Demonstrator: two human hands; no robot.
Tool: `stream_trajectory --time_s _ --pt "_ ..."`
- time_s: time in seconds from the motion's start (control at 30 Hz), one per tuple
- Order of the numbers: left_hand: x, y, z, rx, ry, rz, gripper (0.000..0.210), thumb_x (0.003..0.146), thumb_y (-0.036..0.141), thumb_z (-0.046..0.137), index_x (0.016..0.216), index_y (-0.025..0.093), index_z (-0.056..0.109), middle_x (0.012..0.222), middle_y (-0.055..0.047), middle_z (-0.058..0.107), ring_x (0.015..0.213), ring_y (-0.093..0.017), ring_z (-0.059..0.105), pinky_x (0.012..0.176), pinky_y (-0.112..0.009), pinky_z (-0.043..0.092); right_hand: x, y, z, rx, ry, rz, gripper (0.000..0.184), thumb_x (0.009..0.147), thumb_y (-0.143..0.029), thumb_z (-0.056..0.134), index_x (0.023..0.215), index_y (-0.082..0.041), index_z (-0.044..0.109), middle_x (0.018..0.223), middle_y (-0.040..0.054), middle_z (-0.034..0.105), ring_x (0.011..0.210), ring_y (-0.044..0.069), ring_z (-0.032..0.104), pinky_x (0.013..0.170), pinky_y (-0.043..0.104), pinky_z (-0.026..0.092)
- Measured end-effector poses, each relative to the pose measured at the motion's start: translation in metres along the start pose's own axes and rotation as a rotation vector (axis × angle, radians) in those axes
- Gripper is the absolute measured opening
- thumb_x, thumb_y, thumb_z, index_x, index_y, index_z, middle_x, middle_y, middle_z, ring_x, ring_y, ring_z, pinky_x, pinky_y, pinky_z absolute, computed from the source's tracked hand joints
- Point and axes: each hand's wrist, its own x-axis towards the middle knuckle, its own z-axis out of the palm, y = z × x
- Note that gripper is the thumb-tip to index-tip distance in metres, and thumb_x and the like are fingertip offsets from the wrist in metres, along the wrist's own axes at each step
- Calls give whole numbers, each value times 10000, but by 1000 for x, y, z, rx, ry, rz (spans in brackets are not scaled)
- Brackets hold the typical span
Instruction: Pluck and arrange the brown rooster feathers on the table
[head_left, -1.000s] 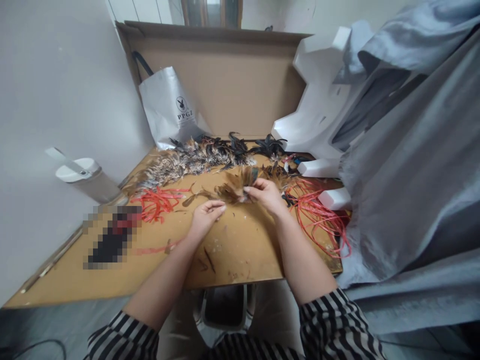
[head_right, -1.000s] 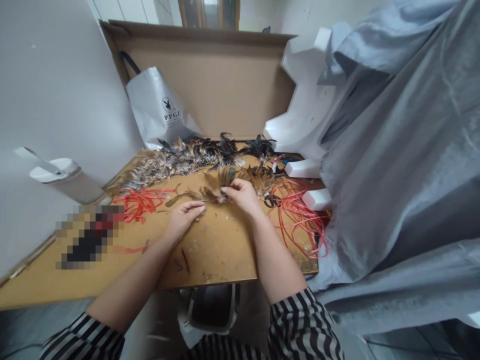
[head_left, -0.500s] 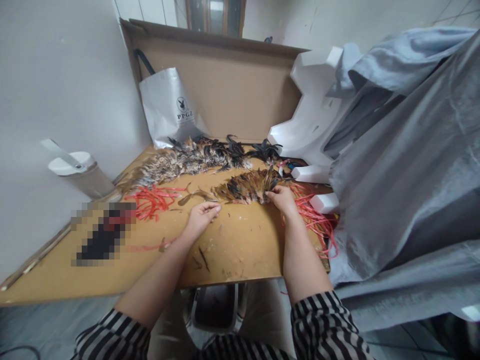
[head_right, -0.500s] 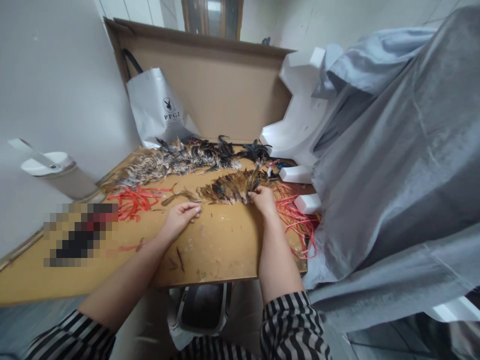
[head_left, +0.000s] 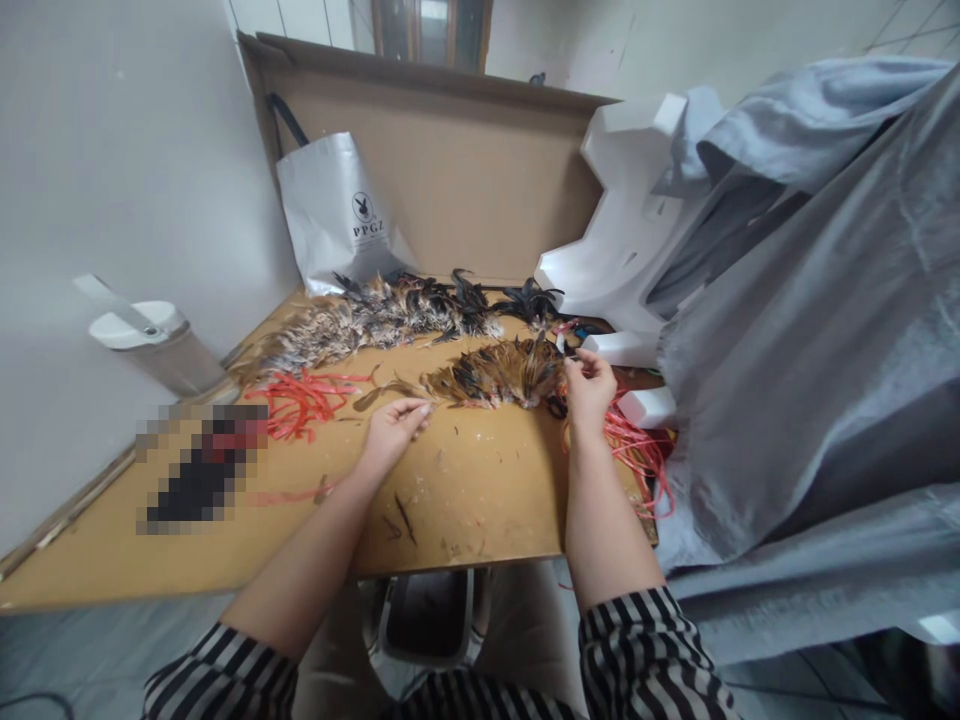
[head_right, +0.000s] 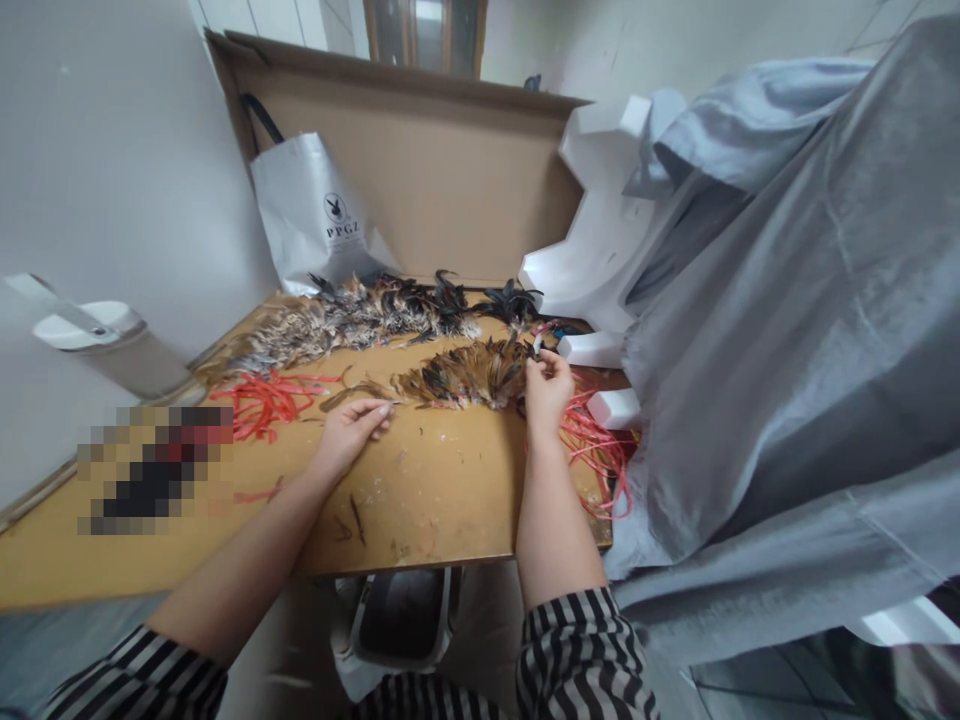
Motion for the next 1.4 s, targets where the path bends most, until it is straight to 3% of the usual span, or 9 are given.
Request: stream_trajectory --time_s 0.13,0.3,0.37,0.57,0.73,0.97,1.17,1.27,1.4 --pt "2 3 -3 -32 41 9 329 603 392 666 763 106 638 585 -35 604 422 -58 446 430 -188 343 -5 -12 -4 36 -17 -19 353 718 -392 501 914 -114 595 790 69 600 654 130 508 620 250 414" --pt "3 2 -4 -19 31 6 307 618 379 656 753 104 637 564 -29 592 428 -57 451 434 -182 341 -18 -9 -14 -134 -508 9 284 679 -395 552 748 -130 628 618 33 594 530 121 485 512 233 369" --pt "4 0 -5 -16 21 3 301 625 375 652 754 103 634 562 -27 588 433 -58 455 437 -180 344 -25 -5 -19 -224 -590 -37 245 683 -349 544 783 -142 630 668 29 611 551 119 494 532 233 372" --pt "11 -8 -9 -16 28 -5 311 595 383 670 741 111 632 630 -43 613 470 -70 486 437 -181 361 -46 -17 -27 -581 -747 -379 176 761 -262 471 803 -177 620 846 60 601 754 144 540 682 242 389" --pt "11 -11 -10 0 12 4 317 605 388 661 749 107 632 618 -49 613 454 -69 478 438 -182 370 -56 -25 -14 -944 -884 -561 246 826 -235 383 879 -178 616 957 111 593 856 195 557 691 259 395" --pt "6 -4 -9 36 19 16 331 581 406 666 725 110 639 591 -49 610 466 -86 507 422 -177 376 -44 -18 3 -1080 -984 -599 308 821 -129 334 1000 -155 583 957 141 620 869 216 581 705 280 410" --pt "5 -2 -9 66 20 15 329 589 408 659 729 110 641 614 -52 619 479 -87 510 438 -182 384 -41 -4 -4 -773 -915 -474 254 753 -140 424 924 -181 608 931 89 638 860 184 575 739 264 401" --pt "5 -1 -8 60 10 7 333 591 412 659 735 112 641 596 -50 615 472 -88 507 442 -185 380 -42 5 -10 -358 -835 -211 160 713 -238 511 821 -168 607 786 44 636 711 152 561 672 258 413" --pt "3 1 -7 49 -3 4 332 576 417 667 711 115 645 600 -49 617 469 -86 504 436 -183 369 -39 8 -12 262 -631 231 265 614 -351 632 795 -177 548 677 -17 596 544 92 507 512 206 380"
